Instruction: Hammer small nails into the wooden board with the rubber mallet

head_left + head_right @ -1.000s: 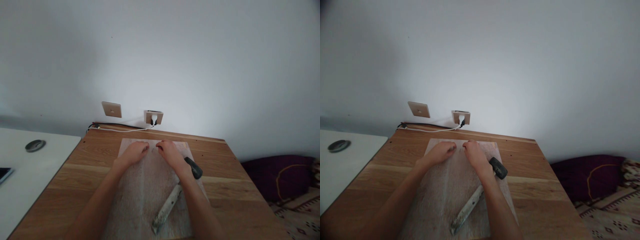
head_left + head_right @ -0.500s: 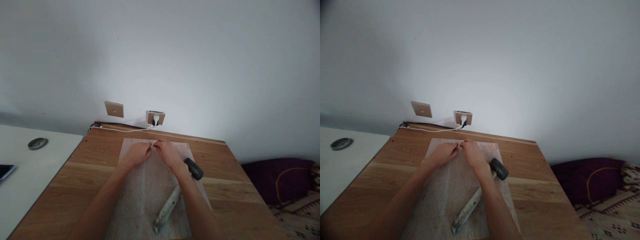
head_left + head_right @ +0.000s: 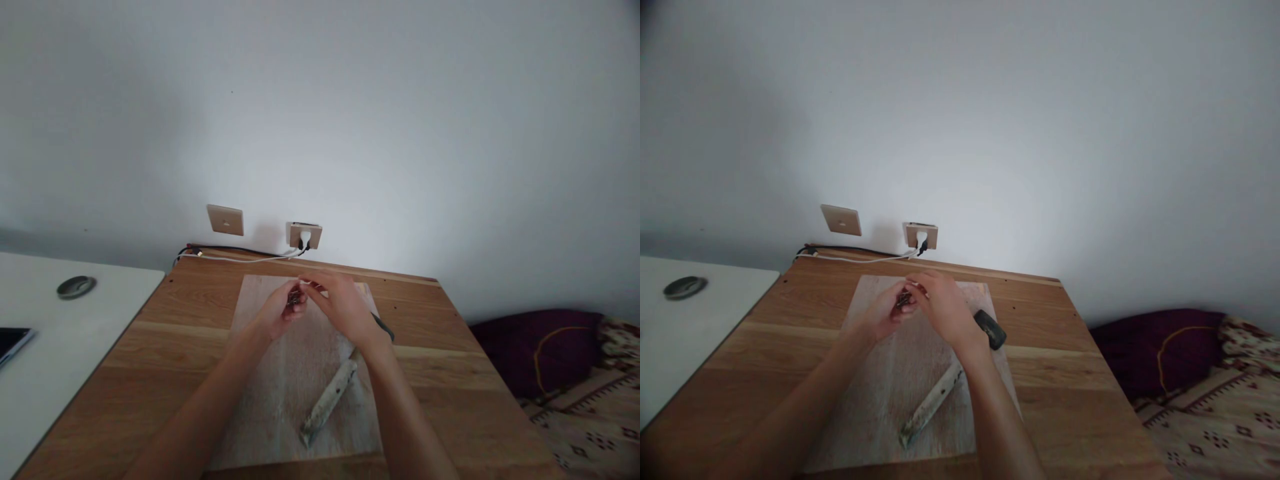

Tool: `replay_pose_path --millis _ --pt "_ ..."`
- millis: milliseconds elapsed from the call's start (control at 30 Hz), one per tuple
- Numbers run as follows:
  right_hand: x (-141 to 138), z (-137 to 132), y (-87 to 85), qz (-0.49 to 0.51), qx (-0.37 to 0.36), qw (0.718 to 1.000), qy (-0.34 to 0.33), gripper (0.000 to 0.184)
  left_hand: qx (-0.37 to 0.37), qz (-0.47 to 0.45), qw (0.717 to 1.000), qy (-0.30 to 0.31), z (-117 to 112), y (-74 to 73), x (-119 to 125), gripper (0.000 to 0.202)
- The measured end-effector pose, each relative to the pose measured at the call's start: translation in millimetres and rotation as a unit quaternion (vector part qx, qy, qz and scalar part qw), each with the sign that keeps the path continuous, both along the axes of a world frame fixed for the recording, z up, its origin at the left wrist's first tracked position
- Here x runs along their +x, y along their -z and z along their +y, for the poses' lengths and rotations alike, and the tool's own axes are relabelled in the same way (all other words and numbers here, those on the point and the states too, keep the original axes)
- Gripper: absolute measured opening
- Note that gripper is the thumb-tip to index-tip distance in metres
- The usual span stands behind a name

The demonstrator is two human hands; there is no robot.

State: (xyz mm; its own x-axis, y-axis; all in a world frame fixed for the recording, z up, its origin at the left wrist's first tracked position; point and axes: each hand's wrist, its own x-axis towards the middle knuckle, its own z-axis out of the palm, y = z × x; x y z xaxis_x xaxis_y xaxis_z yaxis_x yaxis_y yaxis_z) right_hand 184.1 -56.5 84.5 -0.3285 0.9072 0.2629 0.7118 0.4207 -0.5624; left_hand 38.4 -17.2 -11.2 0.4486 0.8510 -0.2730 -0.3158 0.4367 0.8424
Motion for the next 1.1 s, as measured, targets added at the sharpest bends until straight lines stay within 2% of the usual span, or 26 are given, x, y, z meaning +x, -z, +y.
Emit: replay_pose_path --millis 100,200,300,400,433,500,600,700,767,833,933,1100 --pt "19 -22 8.0 0.103 0.039 0.993 0.044 0.024 0.116 0.127 0.985 -0.008 -17 2.8 8 0.033" --pt "39 -50 23.3 0.188 0.039 0.977 0.093 0.024 0.232 0.227 0.946 0.012 -38 1.3 16 0.031" --pt "55 -82 42.7 0.217 0.034 0.967 0.13 0.022 0.318 0.28 0.903 0.072 -59 -8.6 12 0.029" --pt "71 -119 66.3 0.238 0.023 0.954 0.179 0.024 0.382 0.304 0.864 0.123 -78 -23.8 -3 0.035" --pt "77 -131 75.6 0.233 0.019 0.951 0.204 0.026 0.407 0.321 0.846 0.123 -85 -27.8 -9 0.036" --pt "90 -157 96.8 0.191 0.033 0.944 0.266 0.033 0.466 0.39 0.789 0.09 -102 -30.7 -21 0.034" --pt "107 -193 131.6 0.065 0.088 0.939 0.325 0.054 0.518 0.491 0.7 0.023 -135 -16.9 -40 0.028" --pt "115 -219 159.7 -0.018 0.107 0.932 0.346 0.071 0.54 0.563 0.626 -0.014 -171 13.5 -63 0.023" --pt "113 -228 169.5 -0.033 0.099 0.934 0.341 0.068 0.563 0.582 0.587 -0.022 -190 33.4 -80 0.026" --pt "105 -230 172.1 -0.037 0.099 0.937 0.332 0.064 0.586 0.59 0.555 -0.025 -201 46.9 -94 0.03" --pt "86 -227 168.7 -0.027 0.096 0.949 0.3 0.058 0.569 0.627 0.53 -0.038 -203 53.1 -115 0.035" --pt "38 -221 163.0 0.0 0.073 0.974 0.215 0.038 0.473 0.699 0.535 -0.048 -190 47.4 -159 0.043"
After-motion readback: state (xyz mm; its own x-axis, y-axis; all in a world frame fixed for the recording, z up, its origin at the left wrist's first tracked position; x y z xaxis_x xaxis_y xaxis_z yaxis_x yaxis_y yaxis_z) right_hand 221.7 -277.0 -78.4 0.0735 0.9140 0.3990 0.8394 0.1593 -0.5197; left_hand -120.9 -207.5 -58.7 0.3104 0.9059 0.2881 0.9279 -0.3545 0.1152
